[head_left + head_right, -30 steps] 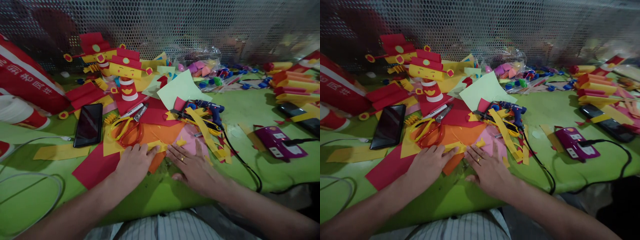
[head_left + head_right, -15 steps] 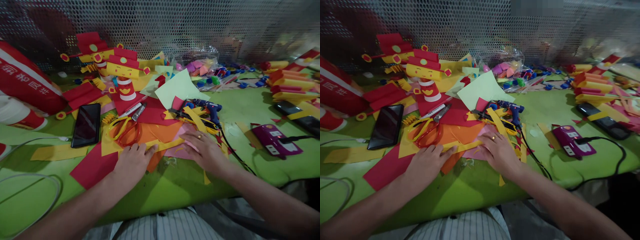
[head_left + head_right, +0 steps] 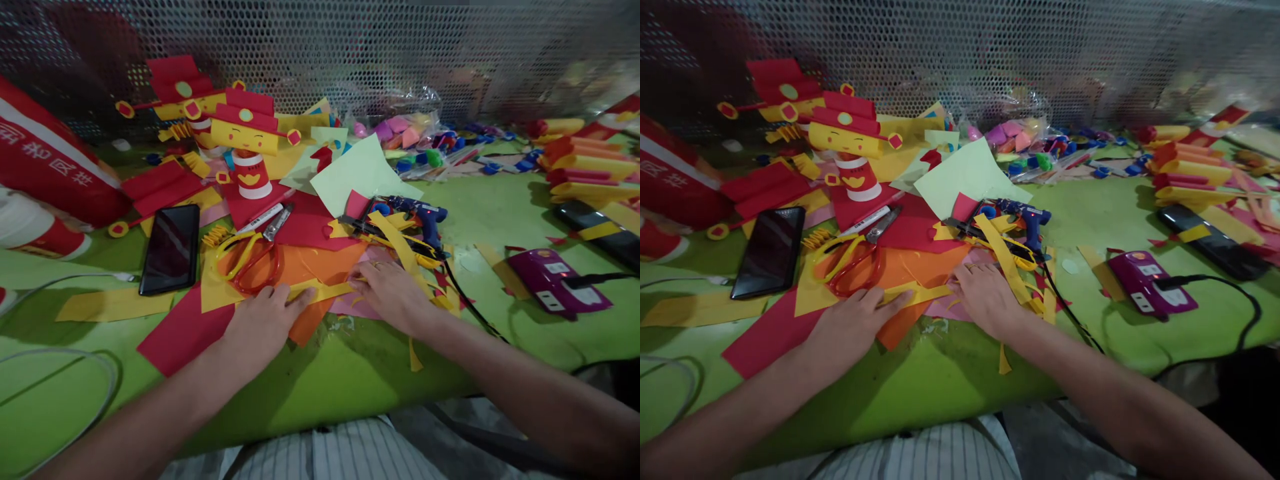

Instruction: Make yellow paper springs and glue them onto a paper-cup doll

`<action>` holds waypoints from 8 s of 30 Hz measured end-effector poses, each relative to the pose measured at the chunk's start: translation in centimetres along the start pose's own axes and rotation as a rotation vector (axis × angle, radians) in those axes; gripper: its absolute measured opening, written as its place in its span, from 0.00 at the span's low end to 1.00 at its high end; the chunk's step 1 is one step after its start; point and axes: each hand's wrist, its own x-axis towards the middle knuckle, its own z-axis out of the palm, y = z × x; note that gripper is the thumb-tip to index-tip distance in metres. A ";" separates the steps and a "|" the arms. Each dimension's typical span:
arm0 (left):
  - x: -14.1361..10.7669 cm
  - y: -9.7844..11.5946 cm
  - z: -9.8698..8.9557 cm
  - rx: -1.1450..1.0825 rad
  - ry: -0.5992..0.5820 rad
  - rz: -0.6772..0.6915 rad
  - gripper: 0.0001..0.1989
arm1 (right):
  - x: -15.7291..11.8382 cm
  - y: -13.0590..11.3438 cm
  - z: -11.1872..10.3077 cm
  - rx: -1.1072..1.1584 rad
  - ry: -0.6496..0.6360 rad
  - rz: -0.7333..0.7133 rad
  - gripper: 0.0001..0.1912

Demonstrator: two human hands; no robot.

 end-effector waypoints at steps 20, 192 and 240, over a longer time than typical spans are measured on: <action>-0.1 -0.3 -0.1 -0.049 0.038 0.061 0.28 | -2.7 -1.6 0.7 -0.179 0.342 -0.469 0.15; -4.5 2.2 -1.9 -0.102 0.207 -0.063 0.17 | -3.9 0.3 0.1 -0.142 0.159 -0.345 0.19; -1.1 0.3 -0.9 -0.342 0.024 -0.003 0.14 | 21.3 1.6 -10.0 -0.318 0.100 -0.055 0.18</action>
